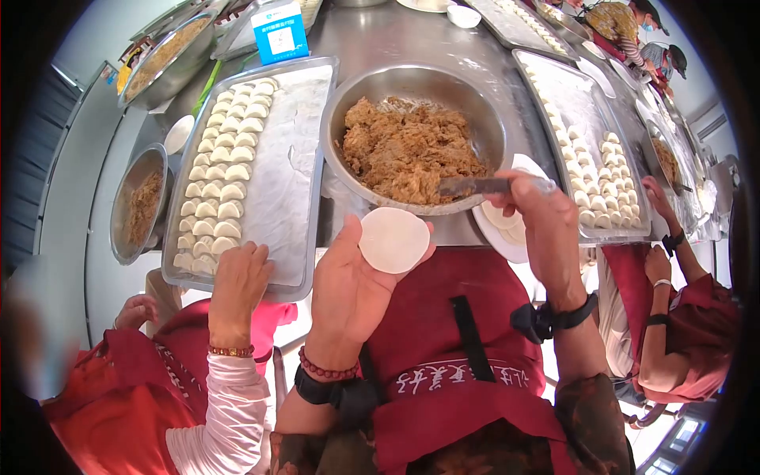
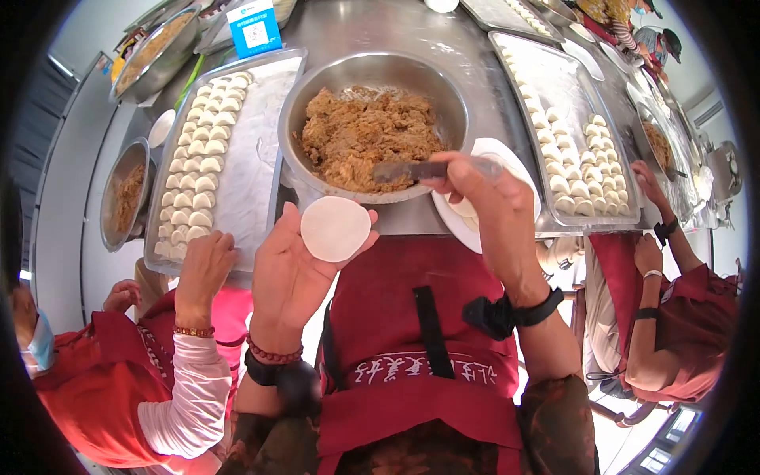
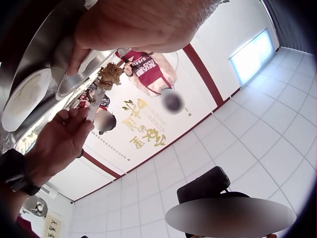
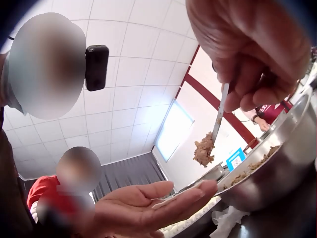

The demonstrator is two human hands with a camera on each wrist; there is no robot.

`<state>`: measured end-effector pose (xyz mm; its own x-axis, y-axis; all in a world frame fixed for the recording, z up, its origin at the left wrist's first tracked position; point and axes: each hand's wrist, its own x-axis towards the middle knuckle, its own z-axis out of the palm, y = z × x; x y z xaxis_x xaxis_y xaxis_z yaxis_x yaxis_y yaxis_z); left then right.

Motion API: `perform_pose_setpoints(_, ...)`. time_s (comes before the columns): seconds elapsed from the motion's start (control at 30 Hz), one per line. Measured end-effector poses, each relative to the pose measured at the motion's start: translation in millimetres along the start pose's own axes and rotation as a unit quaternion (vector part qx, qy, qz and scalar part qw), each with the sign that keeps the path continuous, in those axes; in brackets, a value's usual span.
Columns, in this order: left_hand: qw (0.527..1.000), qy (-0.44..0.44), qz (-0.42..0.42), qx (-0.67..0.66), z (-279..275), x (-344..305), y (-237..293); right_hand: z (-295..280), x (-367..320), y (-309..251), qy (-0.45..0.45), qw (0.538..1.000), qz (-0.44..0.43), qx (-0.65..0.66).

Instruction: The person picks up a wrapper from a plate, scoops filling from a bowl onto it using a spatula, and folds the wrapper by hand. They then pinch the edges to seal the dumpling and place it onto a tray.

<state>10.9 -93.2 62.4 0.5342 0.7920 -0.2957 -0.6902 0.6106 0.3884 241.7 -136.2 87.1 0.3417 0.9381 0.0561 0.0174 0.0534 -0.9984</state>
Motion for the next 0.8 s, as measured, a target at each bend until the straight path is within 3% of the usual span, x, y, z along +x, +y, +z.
perform_pose_setpoints(0.1,1.000,0.001,0.003,-0.005,4.8,-1.3,-1.1,10.1,-27.7,-13.0,-0.008,0.996,-0.014,-0.087)
perform_pose_setpoints(0.2,1.000,-0.005,0.013,-0.012,8.7,-4.1,-3.4,12.9,-43.9,1.4,-0.044,0.951,-0.202,-0.228)
perform_pose_setpoints(0.23,1.000,-0.007,0.014,-0.014,8.5,-4.4,-4.4,16.6,-44.3,1.5,-0.058,0.914,-0.296,-0.271)
perform_pose_setpoints(0.33,0.999,-0.002,0.011,-0.031,7.9,-6.2,-6.1,23.8,-52.0,16.4,-0.058,0.822,-0.447,-0.347)
perform_pose_setpoints(0.47,1.000,0.003,0.007,-0.025,7.7,-9.4,-4.7,27.0,-63.4,16.3,-0.075,0.770,-0.495,-0.396)
perform_pose_setpoints(0.6,1.000,0.013,0.012,-0.022,7.3,-11.9,-4.6,26.0,-69.9,17.1,-0.099,0.758,-0.501,-0.406)
perform_pose_setpoints(0.7,1.000,0.020,0.017,-0.017,4.9,-13.2,-4.3,22.8,-72.3,13.3,-0.118,0.770,-0.491,-0.391)
perform_pose_setpoints(0.8,0.999,0.021,0.024,-0.015,0.9,-15.6,-1.3,13.7,-73.7,2.4,-0.139,0.820,-0.434,-0.348)
